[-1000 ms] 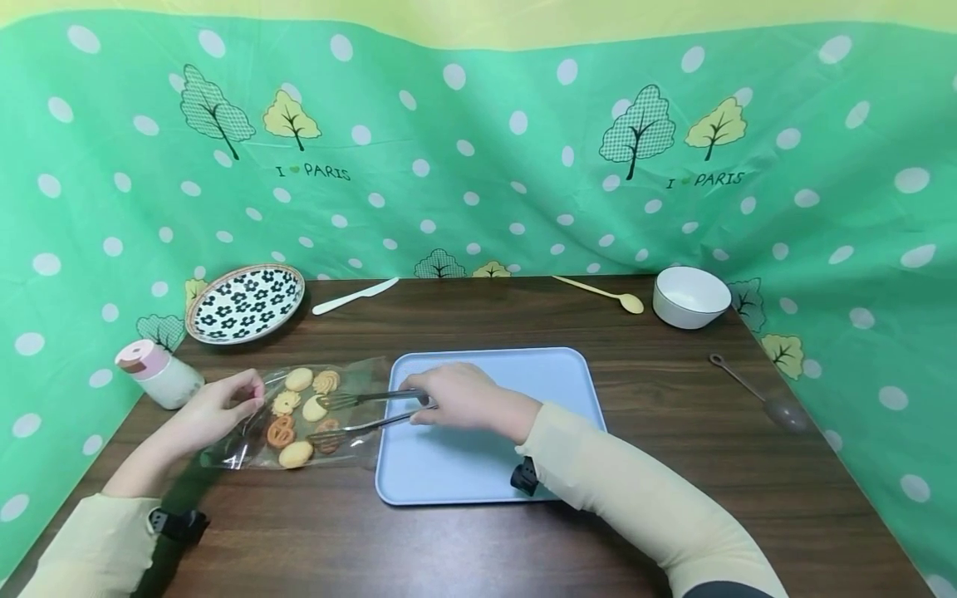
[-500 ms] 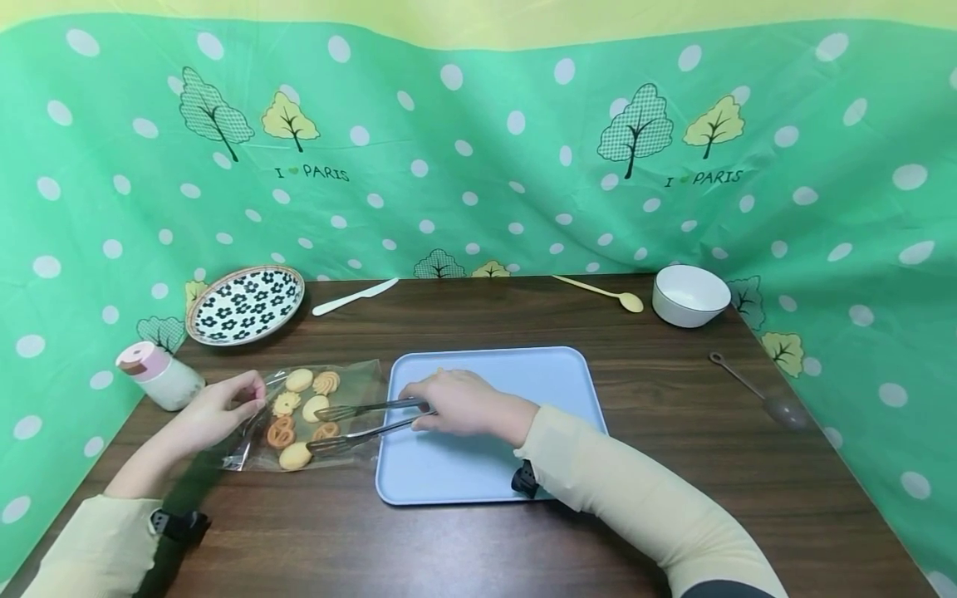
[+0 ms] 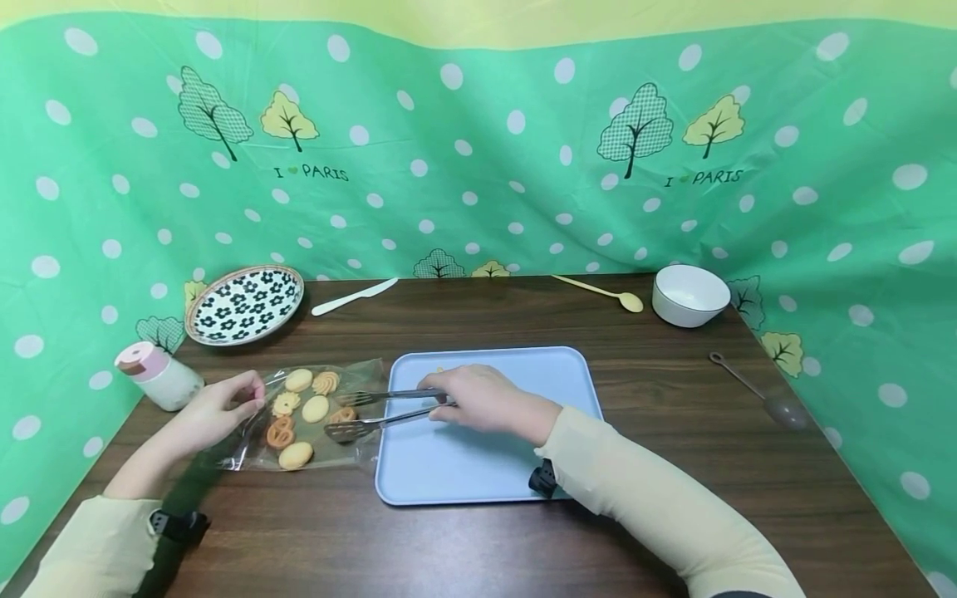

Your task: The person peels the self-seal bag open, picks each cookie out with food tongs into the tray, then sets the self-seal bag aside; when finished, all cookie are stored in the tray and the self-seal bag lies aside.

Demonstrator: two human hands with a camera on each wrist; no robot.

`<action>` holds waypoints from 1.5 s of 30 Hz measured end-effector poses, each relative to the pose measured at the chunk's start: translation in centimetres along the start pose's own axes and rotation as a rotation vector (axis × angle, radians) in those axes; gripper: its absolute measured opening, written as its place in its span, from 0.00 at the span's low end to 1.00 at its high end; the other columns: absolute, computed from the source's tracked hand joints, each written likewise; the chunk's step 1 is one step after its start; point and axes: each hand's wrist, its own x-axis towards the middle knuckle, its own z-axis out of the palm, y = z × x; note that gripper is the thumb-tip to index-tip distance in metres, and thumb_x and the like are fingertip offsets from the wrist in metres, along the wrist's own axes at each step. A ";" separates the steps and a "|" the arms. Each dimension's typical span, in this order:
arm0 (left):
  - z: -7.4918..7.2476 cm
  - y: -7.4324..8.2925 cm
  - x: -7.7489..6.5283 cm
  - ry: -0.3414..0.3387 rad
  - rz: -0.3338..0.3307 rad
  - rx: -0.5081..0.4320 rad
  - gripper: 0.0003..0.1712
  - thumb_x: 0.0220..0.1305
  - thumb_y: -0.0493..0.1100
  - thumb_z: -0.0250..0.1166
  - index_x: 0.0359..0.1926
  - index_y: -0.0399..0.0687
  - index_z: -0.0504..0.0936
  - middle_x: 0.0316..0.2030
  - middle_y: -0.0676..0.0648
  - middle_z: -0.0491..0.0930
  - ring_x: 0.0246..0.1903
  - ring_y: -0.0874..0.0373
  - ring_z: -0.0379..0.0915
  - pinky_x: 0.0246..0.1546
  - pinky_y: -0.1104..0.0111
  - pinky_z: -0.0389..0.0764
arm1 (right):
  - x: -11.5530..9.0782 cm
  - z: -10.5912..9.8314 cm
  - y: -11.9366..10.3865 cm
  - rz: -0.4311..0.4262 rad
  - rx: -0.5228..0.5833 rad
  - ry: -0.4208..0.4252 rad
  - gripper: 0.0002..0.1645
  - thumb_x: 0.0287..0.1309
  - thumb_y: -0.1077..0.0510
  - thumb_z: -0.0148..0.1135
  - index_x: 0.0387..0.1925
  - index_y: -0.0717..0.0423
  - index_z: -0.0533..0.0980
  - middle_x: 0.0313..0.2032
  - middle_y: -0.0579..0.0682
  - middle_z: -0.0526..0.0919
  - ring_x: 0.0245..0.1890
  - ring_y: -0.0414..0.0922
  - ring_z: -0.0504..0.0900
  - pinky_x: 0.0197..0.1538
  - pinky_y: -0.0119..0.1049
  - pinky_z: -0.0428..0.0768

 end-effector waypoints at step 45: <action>0.0 0.0 -0.1 0.009 -0.002 -0.022 0.06 0.63 0.37 0.60 0.33 0.51 0.71 0.28 0.51 0.74 0.31 0.55 0.68 0.34 0.62 0.67 | -13.9 -3.4 8.2 0.375 0.004 0.112 0.26 0.56 0.45 0.64 0.56 0.46 0.74 0.24 0.36 0.72 0.18 0.33 0.65 0.21 0.30 0.63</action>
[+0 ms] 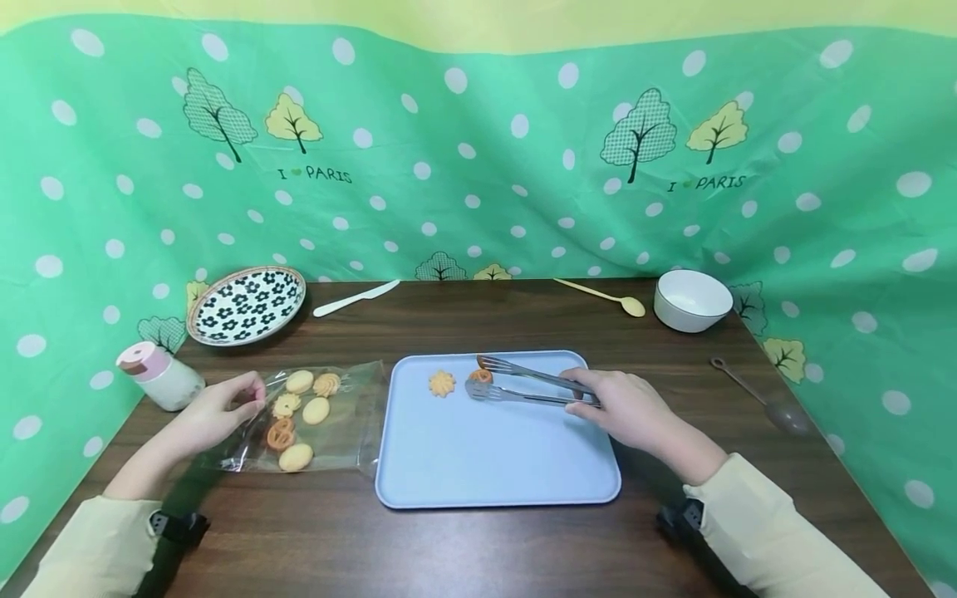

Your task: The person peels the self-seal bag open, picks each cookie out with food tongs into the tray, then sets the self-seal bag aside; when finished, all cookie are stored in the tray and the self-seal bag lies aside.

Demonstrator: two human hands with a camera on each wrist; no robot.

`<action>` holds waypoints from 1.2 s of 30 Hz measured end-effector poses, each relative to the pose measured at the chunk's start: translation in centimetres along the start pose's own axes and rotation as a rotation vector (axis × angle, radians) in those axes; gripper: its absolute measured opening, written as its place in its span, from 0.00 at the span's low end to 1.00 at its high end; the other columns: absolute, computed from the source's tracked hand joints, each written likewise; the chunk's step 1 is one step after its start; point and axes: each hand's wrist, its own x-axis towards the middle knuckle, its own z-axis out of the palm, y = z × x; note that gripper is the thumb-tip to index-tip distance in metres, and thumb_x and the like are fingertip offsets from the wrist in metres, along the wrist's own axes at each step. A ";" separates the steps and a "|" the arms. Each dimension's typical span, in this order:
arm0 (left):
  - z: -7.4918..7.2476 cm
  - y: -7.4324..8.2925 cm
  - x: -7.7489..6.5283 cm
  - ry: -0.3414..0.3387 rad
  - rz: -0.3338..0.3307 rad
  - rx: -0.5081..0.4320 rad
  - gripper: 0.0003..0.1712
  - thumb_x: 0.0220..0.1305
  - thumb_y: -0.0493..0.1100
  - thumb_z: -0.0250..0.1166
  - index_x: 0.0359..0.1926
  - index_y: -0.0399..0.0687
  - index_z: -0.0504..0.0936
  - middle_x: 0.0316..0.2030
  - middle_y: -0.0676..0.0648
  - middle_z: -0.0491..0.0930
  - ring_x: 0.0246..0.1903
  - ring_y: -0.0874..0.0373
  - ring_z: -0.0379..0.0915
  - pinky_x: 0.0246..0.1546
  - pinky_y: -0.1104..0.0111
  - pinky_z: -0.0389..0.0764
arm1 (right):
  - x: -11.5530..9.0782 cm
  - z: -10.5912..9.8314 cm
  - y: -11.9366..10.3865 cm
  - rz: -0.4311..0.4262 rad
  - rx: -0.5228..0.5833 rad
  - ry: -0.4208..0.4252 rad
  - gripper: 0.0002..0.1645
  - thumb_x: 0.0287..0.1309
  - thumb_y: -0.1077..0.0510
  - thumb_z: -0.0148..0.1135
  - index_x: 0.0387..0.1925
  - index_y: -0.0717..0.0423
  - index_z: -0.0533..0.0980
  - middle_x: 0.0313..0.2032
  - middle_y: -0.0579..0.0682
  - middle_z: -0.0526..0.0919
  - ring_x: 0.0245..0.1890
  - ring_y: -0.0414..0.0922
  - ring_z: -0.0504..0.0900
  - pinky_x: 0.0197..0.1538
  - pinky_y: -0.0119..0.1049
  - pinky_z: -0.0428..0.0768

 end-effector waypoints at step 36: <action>-0.1 0.0 0.1 -0.019 -0.004 0.006 0.07 0.63 0.34 0.58 0.33 0.51 0.69 0.29 0.50 0.73 0.31 0.54 0.68 0.33 0.63 0.67 | 5.2 2.7 -9.1 -0.283 -0.015 0.027 0.23 0.56 0.45 0.65 0.52 0.46 0.78 0.42 0.43 0.85 0.28 0.36 0.78 0.31 0.34 0.72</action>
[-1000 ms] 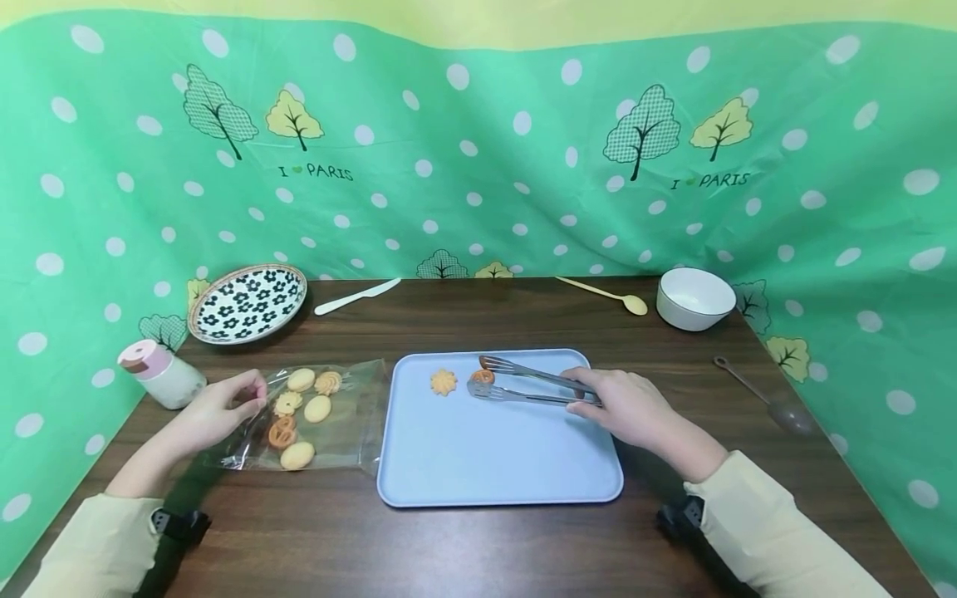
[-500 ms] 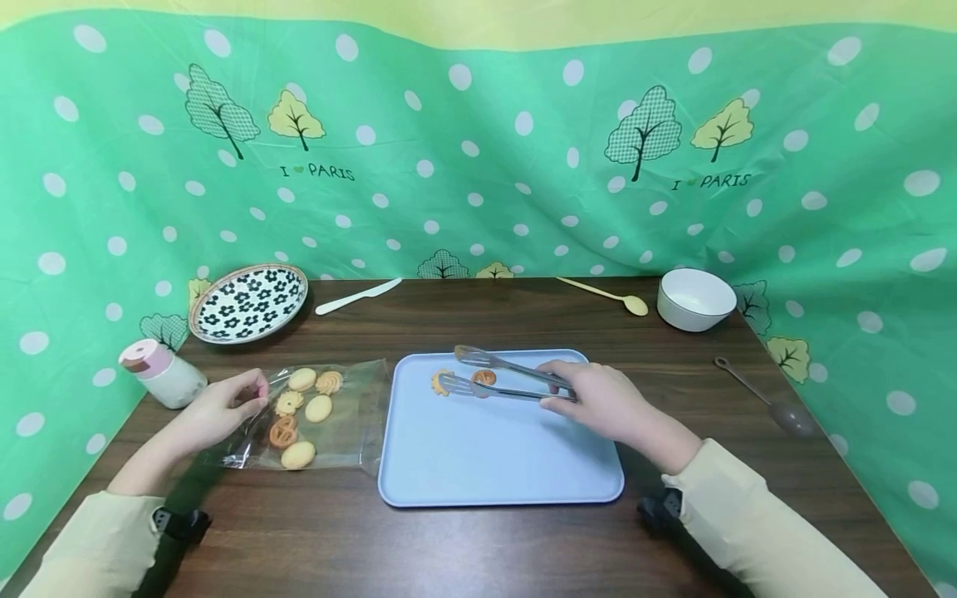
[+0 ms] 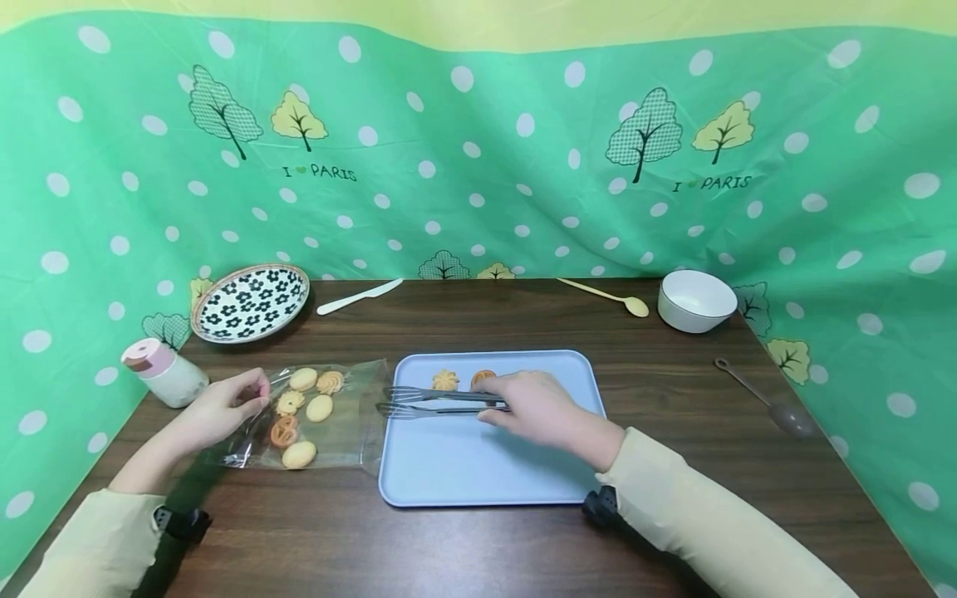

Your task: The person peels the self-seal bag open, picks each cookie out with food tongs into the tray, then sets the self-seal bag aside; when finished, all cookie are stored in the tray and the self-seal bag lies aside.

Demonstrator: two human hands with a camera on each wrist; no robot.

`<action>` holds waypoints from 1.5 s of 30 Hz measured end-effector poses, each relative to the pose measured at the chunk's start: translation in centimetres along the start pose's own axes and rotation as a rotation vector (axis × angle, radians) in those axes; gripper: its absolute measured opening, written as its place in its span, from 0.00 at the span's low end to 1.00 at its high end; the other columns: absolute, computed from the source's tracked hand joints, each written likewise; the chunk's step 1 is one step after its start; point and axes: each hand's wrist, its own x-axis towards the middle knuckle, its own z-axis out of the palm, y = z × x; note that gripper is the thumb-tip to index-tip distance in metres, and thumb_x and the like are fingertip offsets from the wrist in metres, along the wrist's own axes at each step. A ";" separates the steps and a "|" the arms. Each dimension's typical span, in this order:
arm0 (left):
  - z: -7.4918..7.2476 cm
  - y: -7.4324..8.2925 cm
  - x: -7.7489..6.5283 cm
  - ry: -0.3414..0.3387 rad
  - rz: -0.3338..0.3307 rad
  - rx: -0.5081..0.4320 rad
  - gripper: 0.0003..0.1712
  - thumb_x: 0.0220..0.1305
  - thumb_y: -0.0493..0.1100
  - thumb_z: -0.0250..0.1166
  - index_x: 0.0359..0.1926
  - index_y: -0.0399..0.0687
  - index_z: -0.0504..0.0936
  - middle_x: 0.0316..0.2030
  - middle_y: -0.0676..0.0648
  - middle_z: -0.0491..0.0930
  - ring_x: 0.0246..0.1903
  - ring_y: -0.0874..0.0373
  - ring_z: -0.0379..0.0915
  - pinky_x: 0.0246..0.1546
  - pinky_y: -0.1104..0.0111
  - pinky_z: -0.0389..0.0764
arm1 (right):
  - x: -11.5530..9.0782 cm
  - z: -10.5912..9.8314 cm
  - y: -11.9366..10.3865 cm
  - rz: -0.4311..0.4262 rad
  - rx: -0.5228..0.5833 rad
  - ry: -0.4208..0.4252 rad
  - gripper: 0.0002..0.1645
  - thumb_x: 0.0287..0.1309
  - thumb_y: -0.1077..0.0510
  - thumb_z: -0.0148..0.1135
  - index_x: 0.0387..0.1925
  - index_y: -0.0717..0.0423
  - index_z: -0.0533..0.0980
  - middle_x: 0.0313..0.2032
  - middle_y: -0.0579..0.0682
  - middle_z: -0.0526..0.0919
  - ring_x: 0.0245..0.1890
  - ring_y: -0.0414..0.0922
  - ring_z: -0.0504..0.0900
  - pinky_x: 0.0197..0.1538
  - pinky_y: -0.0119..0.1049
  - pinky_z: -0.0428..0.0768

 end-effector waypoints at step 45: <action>-0.1 0.2 -0.1 0.003 0.003 0.016 0.06 0.64 0.36 0.58 0.34 0.51 0.70 0.29 0.50 0.75 0.31 0.55 0.68 0.34 0.62 0.67 | 7.7 3.8 -6.8 -0.052 -0.062 -0.093 0.25 0.59 0.42 0.60 0.56 0.44 0.75 0.42 0.40 0.84 0.29 0.37 0.79 0.28 0.39 0.74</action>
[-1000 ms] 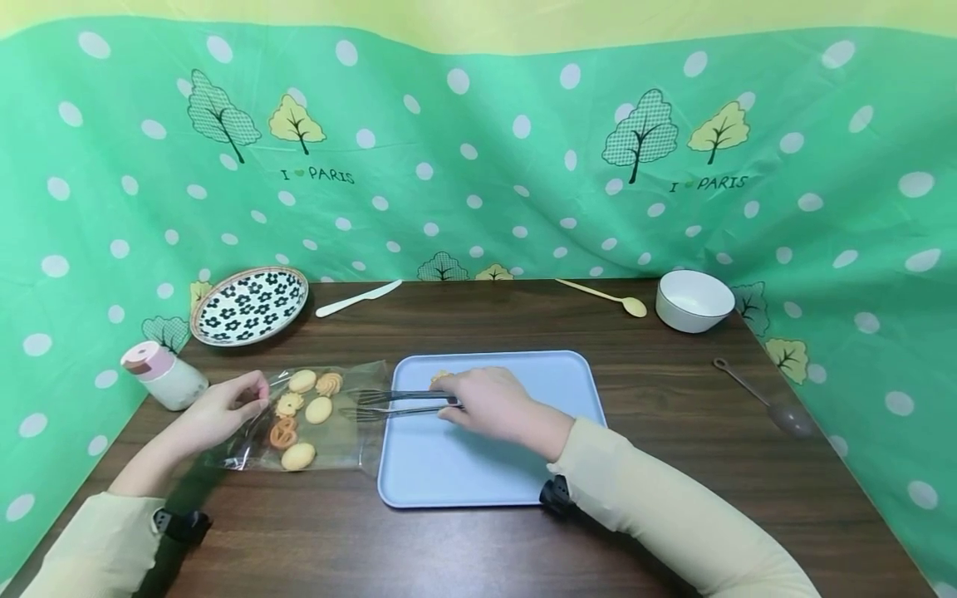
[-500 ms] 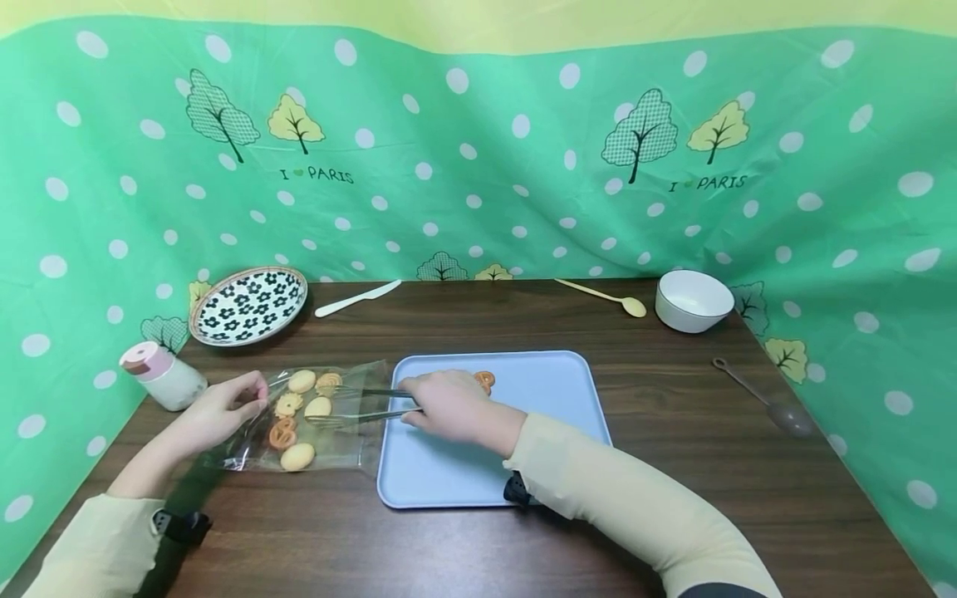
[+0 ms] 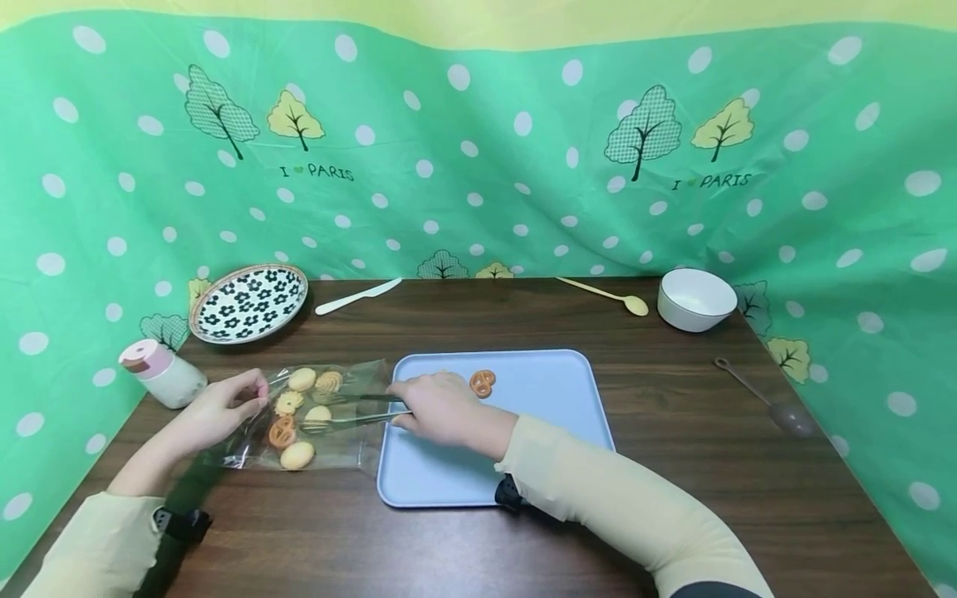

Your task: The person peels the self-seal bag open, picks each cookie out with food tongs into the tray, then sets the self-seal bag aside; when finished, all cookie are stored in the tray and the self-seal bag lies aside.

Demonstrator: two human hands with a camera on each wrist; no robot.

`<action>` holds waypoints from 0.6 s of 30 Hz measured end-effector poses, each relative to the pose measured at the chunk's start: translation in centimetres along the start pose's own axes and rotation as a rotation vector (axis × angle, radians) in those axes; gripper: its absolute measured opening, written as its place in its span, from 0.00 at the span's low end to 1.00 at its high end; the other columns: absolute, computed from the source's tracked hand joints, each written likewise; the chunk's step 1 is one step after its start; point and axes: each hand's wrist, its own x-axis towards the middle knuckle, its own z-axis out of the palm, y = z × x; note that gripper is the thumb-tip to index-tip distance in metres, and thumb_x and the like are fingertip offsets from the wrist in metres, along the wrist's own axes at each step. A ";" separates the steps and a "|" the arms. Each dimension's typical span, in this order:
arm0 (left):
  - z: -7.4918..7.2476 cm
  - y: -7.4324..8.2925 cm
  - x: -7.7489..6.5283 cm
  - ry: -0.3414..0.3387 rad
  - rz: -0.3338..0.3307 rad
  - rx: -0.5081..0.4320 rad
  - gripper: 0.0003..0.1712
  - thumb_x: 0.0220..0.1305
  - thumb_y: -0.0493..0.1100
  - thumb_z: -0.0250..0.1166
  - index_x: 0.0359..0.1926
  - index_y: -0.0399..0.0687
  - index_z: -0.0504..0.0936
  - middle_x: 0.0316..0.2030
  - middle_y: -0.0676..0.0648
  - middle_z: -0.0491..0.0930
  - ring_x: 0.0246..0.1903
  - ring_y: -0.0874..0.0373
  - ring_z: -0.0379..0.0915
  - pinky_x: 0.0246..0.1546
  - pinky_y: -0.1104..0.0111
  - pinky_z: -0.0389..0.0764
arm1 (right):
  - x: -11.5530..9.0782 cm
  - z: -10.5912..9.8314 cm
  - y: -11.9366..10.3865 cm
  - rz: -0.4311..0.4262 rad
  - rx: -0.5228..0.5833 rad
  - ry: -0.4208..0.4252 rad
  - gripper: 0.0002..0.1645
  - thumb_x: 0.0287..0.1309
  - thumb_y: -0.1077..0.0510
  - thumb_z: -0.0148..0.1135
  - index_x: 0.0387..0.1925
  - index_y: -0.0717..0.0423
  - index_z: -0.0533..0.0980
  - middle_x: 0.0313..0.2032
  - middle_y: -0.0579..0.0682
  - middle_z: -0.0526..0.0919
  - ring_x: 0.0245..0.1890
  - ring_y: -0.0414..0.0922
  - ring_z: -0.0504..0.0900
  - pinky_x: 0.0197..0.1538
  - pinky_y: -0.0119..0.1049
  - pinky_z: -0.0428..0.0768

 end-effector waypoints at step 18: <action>0.0 -0.1 0.2 -0.015 -0.012 0.005 0.05 0.64 0.37 0.58 0.34 0.50 0.70 0.31 0.50 0.75 0.32 0.54 0.68 0.35 0.62 0.68 | -0.4 0.2 -0.1 0.000 0.022 -0.010 0.22 0.59 0.43 0.61 0.53 0.43 0.76 0.35 0.41 0.84 0.23 0.36 0.74 0.19 0.35 0.67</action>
